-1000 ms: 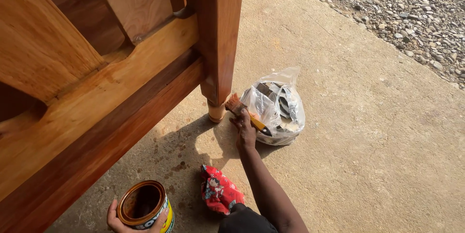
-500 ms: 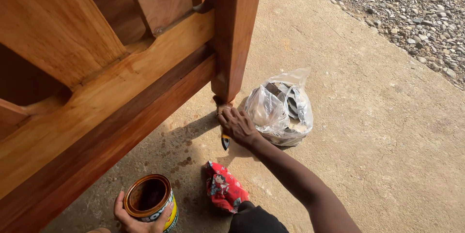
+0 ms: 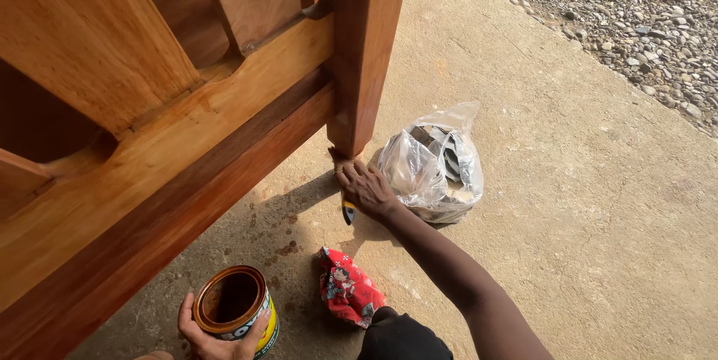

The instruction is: Applying wood stain to a wooden chair with a paintbrush.

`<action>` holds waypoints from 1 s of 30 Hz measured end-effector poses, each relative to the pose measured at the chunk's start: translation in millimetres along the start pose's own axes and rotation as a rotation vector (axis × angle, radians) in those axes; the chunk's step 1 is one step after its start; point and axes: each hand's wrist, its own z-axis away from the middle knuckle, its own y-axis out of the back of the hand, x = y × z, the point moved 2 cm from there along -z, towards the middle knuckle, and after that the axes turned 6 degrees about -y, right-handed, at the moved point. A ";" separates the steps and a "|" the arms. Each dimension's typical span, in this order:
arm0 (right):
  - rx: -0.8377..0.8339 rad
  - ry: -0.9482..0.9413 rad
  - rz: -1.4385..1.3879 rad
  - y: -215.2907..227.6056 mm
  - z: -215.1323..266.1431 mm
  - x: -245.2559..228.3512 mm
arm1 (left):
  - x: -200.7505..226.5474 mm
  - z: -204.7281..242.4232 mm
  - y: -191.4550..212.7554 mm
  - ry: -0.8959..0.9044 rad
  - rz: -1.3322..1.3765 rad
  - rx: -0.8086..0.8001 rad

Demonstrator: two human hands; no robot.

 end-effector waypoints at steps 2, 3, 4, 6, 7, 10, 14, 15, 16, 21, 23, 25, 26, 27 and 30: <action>0.243 -0.089 -0.179 6.5 18.4 19.5 | -1.0 3.9 0.7 -0.159 0.007 0.093; 0.242 -0.089 -0.177 -7.7 23.5 23.3 | -14.6 2.8 3.4 -0.158 0.008 0.092; 0.235 -0.284 -0.265 -22.8 30.6 31.6 | -29.3 2.4 5.0 -0.117 0.005 0.076; 0.225 -0.482 -0.351 -32.2 39.6 36.7 | -41.6 2.9 5.5 -0.076 0.001 0.059; 0.380 -0.686 -0.735 -26.1 43.3 38.4 | -37.3 3.8 4.7 -0.160 -0.002 0.068; 0.633 -1.012 -1.594 -39.8 36.4 32.8 | -30.7 7.9 4.5 -0.268 -0.063 0.091; 0.831 -1.128 -2.167 -93.3 23.4 -9.7 | -28.8 6.2 4.5 -0.149 -0.091 0.113; 0.830 -1.122 -2.167 -93.1 26.5 -14.4 | -35.4 2.8 3.4 -0.150 -0.089 0.117; 0.737 -1.104 -2.136 -93.6 33.0 -23.0 | -40.3 3.6 4.4 -0.248 -0.072 0.097; 0.799 -1.116 -1.989 -67.8 44.2 -22.8 | -144.3 -11.1 18.8 0.067 0.131 -0.350; 1.072 -1.120 -1.930 -54.5 39.1 -9.0 | -128.5 -1.4 15.5 0.008 0.074 -0.233; 0.999 -1.046 -1.981 -64.9 26.6 -10.8 | -106.5 -4.7 13.9 -0.051 0.026 -0.150; 0.922 -0.975 -2.029 -70.0 21.6 -13.1 | -94.5 -4.8 15.2 -0.107 -0.024 -0.068; 0.925 -0.981 -2.028 -74.1 27.1 -10.4 | -113.3 -12.4 22.8 -0.107 -0.026 -0.073; 0.743 -1.116 -2.026 -88.1 38.4 -1.2 | -147.7 -17.7 22.6 0.617 0.546 -0.417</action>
